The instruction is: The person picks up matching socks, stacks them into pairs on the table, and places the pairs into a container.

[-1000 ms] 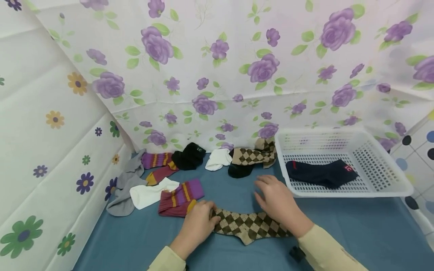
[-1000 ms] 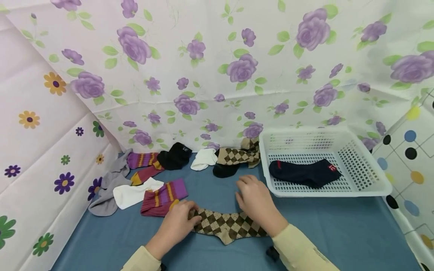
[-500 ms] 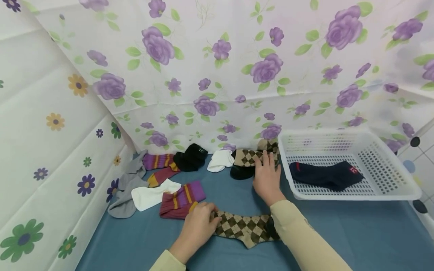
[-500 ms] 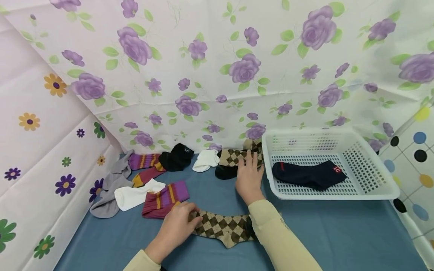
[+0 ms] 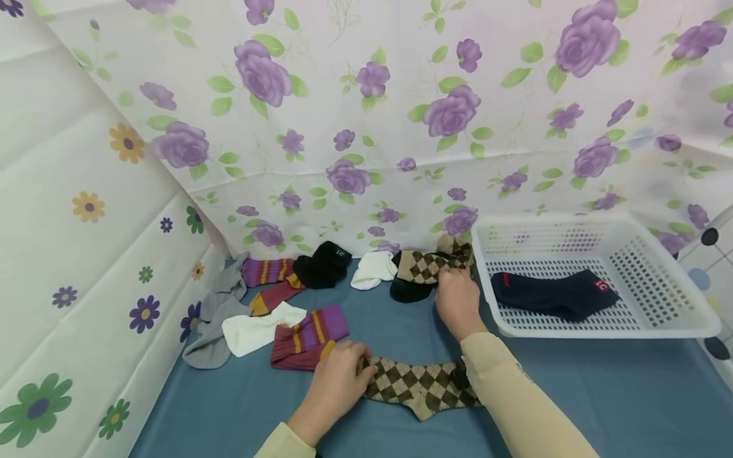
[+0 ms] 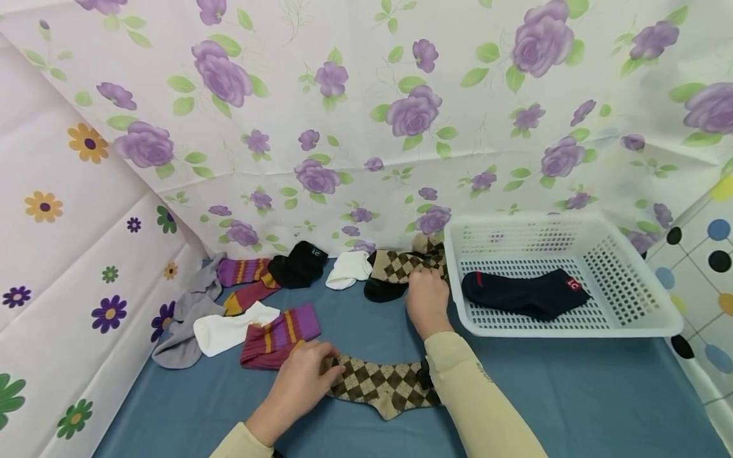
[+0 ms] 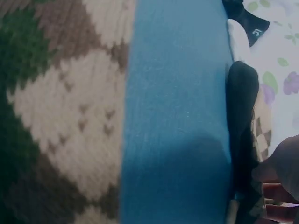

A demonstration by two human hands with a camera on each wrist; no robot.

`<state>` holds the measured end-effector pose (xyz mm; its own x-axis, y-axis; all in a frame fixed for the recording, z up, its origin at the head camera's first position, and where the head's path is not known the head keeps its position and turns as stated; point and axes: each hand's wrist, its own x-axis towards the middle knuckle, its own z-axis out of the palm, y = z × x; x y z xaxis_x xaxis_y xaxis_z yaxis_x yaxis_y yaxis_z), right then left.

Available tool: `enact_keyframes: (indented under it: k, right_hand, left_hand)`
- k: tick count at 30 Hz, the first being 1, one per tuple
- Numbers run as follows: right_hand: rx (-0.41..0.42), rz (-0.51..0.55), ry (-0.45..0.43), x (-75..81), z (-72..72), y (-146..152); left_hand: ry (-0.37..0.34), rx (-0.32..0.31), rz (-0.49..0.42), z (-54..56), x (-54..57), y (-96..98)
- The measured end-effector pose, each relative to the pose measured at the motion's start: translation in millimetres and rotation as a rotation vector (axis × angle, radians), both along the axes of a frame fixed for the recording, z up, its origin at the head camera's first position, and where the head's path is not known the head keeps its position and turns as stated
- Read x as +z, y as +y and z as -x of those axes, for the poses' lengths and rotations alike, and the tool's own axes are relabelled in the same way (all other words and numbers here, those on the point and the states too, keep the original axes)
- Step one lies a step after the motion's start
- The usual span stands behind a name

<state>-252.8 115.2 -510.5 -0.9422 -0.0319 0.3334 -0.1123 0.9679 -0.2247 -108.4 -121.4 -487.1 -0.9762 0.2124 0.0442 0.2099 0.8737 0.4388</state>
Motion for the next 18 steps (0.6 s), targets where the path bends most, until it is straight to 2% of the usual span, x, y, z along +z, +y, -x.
enact_keyframes:
  k: [6, 14, 18]
  right_hand:
    - [0.01, 0.088, 0.085, 10.5, -1.3, -6.7]
    - [0.057, 0.181, 0.189, 37.0, -10.7, -16.4]
    - [0.125, 0.245, 0.299, 56.5, -20.4, -18.1]
  left_hand:
    - [0.001, -0.006, 0.003, -0.2, -1.4, 0.1]
    - [0.034, -0.014, -0.013, 1.0, -1.2, 3.2]
    - [0.037, 0.035, -0.031, 4.0, 4.9, 2.9]
